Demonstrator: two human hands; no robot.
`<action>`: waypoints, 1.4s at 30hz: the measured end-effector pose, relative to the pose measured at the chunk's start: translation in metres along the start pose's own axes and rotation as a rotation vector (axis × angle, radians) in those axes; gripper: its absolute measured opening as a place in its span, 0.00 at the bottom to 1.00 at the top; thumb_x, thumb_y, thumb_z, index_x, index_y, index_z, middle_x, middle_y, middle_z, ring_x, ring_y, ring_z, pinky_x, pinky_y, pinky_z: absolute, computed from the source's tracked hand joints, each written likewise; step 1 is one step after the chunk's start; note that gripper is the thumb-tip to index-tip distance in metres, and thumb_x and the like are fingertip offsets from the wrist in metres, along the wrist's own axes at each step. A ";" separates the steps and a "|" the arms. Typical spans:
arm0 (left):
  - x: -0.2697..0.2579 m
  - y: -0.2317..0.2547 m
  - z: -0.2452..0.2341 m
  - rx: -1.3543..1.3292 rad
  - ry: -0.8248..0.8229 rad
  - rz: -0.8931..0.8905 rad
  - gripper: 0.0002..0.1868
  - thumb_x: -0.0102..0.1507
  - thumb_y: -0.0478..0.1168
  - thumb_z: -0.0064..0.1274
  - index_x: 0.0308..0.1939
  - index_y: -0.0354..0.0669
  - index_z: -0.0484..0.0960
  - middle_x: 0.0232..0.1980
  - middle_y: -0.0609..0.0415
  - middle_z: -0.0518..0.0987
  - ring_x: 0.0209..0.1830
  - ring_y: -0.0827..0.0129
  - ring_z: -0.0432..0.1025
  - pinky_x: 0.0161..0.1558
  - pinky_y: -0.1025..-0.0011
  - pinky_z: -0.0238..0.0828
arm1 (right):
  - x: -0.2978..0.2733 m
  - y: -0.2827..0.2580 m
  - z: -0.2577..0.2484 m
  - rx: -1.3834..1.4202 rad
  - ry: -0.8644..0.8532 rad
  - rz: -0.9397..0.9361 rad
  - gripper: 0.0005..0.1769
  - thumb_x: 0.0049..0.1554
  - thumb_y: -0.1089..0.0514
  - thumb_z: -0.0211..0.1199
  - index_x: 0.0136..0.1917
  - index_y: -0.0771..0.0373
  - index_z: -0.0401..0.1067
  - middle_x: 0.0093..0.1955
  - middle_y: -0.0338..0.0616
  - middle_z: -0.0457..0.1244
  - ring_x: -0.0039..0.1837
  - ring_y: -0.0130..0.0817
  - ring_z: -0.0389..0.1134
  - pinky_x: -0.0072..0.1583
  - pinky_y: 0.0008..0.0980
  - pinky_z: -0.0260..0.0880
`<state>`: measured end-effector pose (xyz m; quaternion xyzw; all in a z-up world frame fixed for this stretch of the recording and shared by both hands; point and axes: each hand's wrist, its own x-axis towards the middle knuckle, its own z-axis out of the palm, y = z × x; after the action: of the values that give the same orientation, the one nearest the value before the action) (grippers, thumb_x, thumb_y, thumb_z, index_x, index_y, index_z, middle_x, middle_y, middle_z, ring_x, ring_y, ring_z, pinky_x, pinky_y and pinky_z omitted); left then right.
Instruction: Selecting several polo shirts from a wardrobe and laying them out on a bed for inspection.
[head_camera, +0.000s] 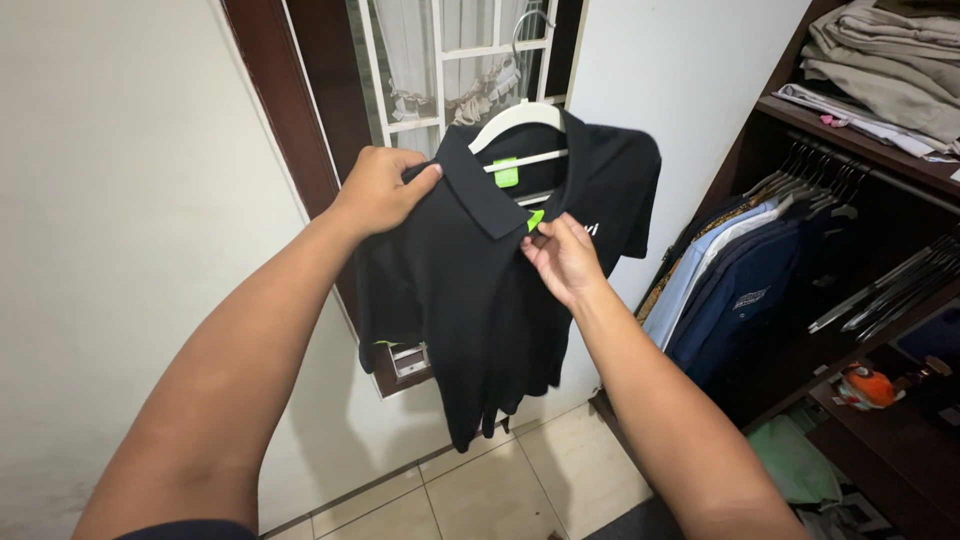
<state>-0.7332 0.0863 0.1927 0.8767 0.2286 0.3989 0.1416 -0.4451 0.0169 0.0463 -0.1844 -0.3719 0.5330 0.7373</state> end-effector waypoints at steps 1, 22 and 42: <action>0.001 0.001 0.001 -0.001 -0.002 -0.004 0.17 0.66 0.45 0.54 0.34 0.31 0.83 0.24 0.39 0.76 0.21 0.56 0.71 0.30 0.64 0.68 | 0.003 0.002 -0.009 0.001 0.002 0.003 0.01 0.60 0.65 0.58 0.46 0.61 0.67 0.48 0.42 0.64 0.51 0.32 0.64 0.56 0.36 0.69; -0.003 -0.001 0.005 -0.066 0.051 0.064 0.14 0.66 0.43 0.55 0.37 0.33 0.84 0.23 0.44 0.76 0.20 0.70 0.68 0.28 0.68 0.66 | -0.020 -0.008 -0.012 -0.149 0.260 -0.151 0.07 0.60 0.65 0.63 0.46 0.59 0.65 0.44 0.40 0.67 0.48 0.32 0.70 0.57 0.33 0.75; -0.022 0.011 0.052 -0.190 -0.120 0.111 0.11 0.65 0.41 0.56 0.40 0.34 0.85 0.28 0.43 0.79 0.23 0.68 0.70 0.31 0.68 0.67 | -0.096 -0.160 0.007 -2.080 0.330 -0.813 0.15 0.60 0.57 0.68 0.59 0.61 0.73 0.58 0.51 0.64 0.65 0.51 0.61 0.65 0.51 0.53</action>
<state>-0.7026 0.0623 0.1503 0.8929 0.1320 0.3728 0.2150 -0.3613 -0.1313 0.1240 -0.6422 -0.5656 -0.3462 0.3845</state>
